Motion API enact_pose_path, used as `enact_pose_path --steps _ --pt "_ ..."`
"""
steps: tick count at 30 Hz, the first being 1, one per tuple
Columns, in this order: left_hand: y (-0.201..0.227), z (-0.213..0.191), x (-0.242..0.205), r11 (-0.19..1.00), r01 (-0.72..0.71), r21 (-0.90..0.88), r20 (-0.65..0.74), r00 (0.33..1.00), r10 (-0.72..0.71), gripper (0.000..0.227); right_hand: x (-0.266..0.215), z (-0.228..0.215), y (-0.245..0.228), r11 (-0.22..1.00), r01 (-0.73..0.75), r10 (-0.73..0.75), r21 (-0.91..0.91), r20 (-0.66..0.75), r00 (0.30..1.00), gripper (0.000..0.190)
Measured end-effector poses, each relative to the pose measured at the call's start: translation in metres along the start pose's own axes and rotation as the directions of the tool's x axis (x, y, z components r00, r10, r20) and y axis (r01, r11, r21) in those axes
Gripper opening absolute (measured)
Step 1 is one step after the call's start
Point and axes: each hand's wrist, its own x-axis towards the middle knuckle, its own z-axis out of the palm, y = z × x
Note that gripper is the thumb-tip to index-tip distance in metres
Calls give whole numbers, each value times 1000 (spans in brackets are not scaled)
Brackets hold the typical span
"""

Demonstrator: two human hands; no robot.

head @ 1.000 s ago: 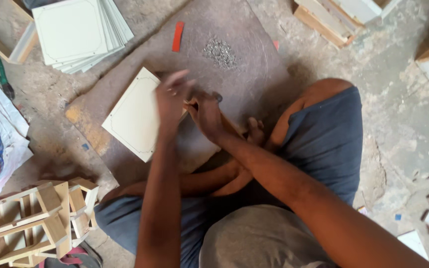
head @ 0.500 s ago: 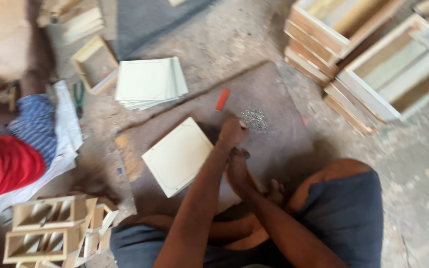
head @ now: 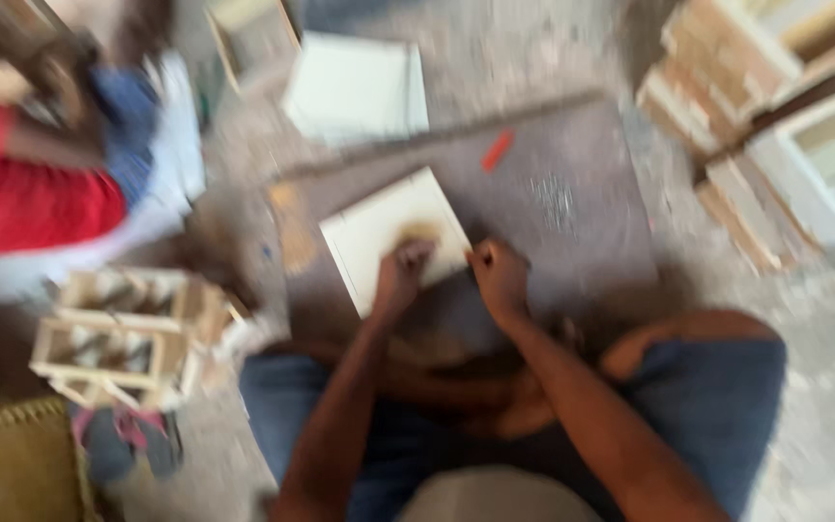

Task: The person sits on the floor and assembles small wooden boxes by hammering nails into white panels and attaching them to wooden frames. The person repeatedly picks up panels, aligns them with frames, and uses a hammer to secure them.

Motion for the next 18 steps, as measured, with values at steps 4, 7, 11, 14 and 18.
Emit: enact_pose_path --steps 4,7,11,14,18 --pt "-22 15 -8 979 -123 -163 -44 992 118 17 -4 -1 11 1000 1 -1 -18 2 1000 27" --pt "-13 13 -2 958 132 -254 3 991 -136 24 0 3 8 1000 -20 20 1 -11 1000 26" --pt "8 6 -11 993 86 -78 19 996 -84 10 3 -3 3 999 -30 31 -31 10 999 27" --pt "14 5 -10 981 -193 29 0 981 193 11 2 -27 7 995 -32 11 98 209 978 26" --pt "9 5 -3 940 -315 131 121 946 300 13 -54 -71 21 826 406 -395 -390 113 912 45"
